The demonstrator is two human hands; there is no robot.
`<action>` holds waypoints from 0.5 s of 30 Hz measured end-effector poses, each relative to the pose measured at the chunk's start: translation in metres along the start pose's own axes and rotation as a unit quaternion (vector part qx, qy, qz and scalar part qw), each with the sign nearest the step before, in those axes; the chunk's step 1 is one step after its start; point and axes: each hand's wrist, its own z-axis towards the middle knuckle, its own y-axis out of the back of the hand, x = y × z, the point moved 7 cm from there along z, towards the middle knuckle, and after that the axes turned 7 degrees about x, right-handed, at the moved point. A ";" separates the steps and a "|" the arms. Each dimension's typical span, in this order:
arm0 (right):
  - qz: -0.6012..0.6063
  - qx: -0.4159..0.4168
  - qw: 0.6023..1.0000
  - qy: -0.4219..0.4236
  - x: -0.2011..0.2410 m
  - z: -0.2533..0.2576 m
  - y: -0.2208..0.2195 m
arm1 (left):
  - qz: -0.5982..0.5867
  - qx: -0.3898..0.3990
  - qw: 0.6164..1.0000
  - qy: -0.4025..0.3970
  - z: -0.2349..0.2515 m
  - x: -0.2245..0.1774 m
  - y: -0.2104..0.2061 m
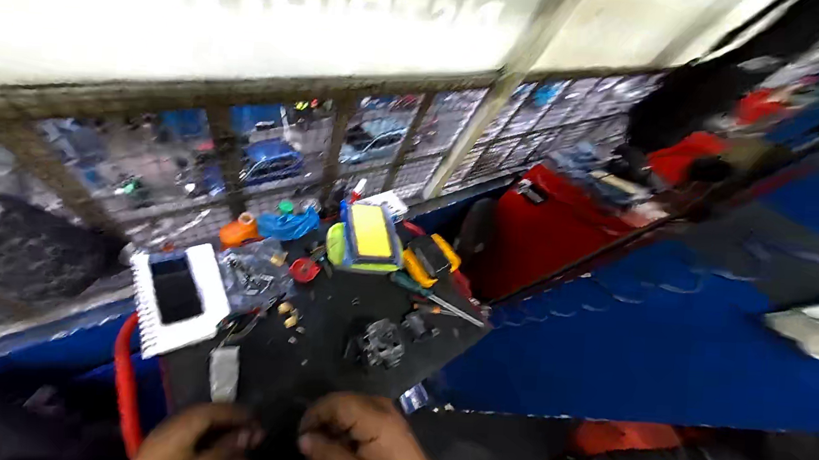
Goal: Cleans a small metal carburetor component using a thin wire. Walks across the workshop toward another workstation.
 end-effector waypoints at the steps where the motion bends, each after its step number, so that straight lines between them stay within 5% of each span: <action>1: -0.002 -0.004 1.000 0.010 0.002 0.000 -0.001 | -0.069 -0.044 0.996 -0.040 0.000 -0.001 0.003; 4: -0.024 -0.020 0.999 0.035 0.015 0.003 -0.001 | -0.274 -0.066 0.947 -0.152 0.004 -0.010 0.005; 7: -0.078 -0.041 0.995 0.057 0.032 0.008 0.002 | -0.398 -0.022 0.900 -0.179 0.002 -0.025 -0.001; 15: -0.157 -0.052 0.982 0.088 0.055 0.022 -0.002 | -0.481 0.027 0.857 -0.183 -0.006 -0.037 -0.010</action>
